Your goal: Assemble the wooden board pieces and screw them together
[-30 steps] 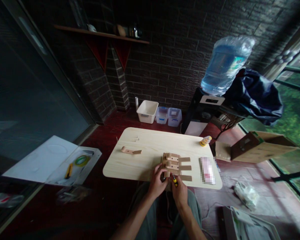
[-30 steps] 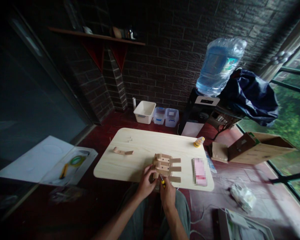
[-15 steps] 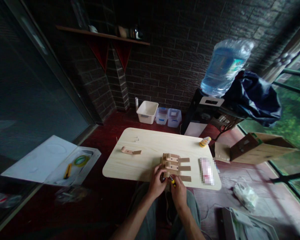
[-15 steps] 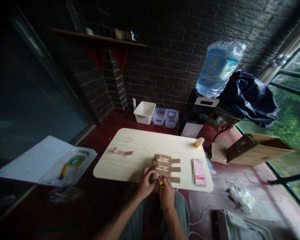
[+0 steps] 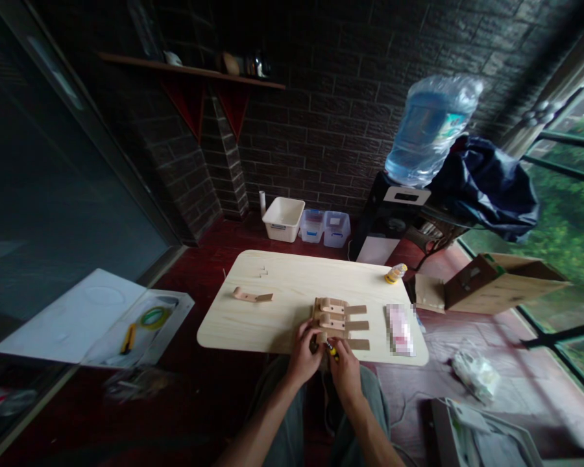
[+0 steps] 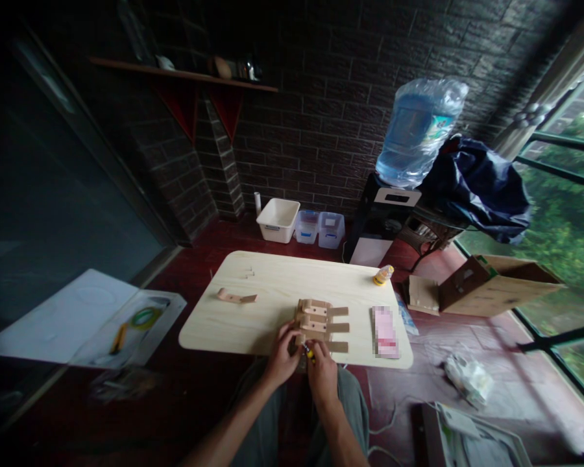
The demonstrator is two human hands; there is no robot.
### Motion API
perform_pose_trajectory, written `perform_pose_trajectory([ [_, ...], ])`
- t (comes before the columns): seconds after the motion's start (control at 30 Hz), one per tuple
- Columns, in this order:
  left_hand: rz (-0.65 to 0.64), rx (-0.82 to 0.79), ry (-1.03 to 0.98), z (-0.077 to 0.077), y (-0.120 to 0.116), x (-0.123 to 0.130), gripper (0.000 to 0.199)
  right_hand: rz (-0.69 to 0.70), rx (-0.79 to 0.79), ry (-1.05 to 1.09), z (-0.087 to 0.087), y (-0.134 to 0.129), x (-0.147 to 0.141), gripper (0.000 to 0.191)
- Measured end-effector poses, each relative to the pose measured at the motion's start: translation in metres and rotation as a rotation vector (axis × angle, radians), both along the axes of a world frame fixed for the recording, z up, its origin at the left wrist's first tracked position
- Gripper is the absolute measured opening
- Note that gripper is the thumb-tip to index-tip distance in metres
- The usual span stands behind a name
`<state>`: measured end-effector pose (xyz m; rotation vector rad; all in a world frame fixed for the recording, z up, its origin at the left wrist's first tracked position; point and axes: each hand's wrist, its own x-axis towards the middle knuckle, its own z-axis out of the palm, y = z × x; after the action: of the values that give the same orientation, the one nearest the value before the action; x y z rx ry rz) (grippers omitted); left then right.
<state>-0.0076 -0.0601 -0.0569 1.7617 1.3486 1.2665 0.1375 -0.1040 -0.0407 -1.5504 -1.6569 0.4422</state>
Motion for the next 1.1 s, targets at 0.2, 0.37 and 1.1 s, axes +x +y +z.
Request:
perform_pose_trajectory([
  [0.2,-0.012,-0.007,0.013,-0.002,0.002,0.001,0.019,0.007,-0.012,-0.006,-0.002,0.000,0.002,0.032],
  [0.37,-0.019,-0.013,0.007,-0.003,0.003,0.002,0.020,0.011,-0.009,-0.020,-0.005,0.002,0.004,0.029],
  [1.1,-0.026,0.008,0.005,-0.010,0.003,0.012,0.024,-0.029,-0.015,0.045,-0.005,-0.001,0.011,0.028],
])
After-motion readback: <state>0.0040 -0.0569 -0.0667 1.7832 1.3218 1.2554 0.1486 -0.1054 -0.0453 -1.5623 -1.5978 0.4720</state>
